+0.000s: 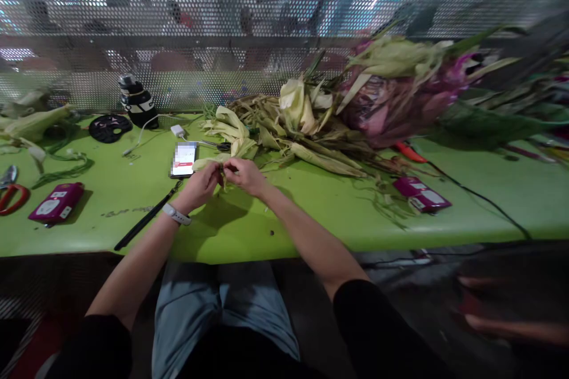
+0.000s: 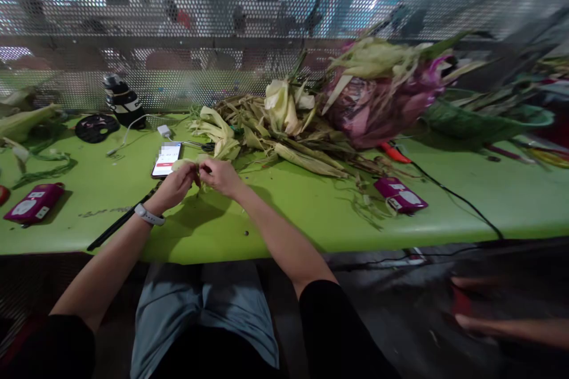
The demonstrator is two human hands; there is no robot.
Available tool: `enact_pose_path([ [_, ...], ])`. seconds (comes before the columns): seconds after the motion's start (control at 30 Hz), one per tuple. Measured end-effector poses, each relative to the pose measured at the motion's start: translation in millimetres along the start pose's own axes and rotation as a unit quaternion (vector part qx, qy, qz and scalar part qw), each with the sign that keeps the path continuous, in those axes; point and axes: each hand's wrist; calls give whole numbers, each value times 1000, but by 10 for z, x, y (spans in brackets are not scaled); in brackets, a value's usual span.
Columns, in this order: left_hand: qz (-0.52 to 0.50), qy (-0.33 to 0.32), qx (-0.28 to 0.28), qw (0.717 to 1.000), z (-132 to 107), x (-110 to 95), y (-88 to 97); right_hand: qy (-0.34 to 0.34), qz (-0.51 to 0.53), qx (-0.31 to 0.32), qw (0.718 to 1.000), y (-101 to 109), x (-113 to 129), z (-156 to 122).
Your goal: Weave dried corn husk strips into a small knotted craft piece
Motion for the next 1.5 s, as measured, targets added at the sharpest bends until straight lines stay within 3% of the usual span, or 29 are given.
enact_pose_path([
  [0.17, -67, -12, 11, 998, -8, -8, 13, -77, 201, -17, 976, 31, -2, 25],
  [0.3, -108, 19, 17, 994, 1, 17, 3, -100, 250, 0, 963, 78, -24, 33],
  [0.53, -123, 61, -9, 990, 25, 52, -3, -71, 178, -37, 981, 77, -3, 28],
  [0.77, -267, 80, 8, 960, 95, 167, -64, -57, 99, -46, 992, 103, 5, 2],
  [0.9, -267, 76, -12, 961, 96, 168, -55, -27, 46, -32, 998, 118, 6, -3],
  [1.1, -269, 86, -10, 959, 55, 82, 0, 27, 6, -68, 997, 90, -49, 5],
  [1.5, -284, 65, -30, 956, 65, 107, -26, 53, -30, -45, 997, 60, -31, -8],
])
Point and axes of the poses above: each hand's wrist, its own z-axis towards the middle knuckle, its own y-axis out of the back of the hand, x = y × z, and after that the axes turned 10 degrees about y, right-handed
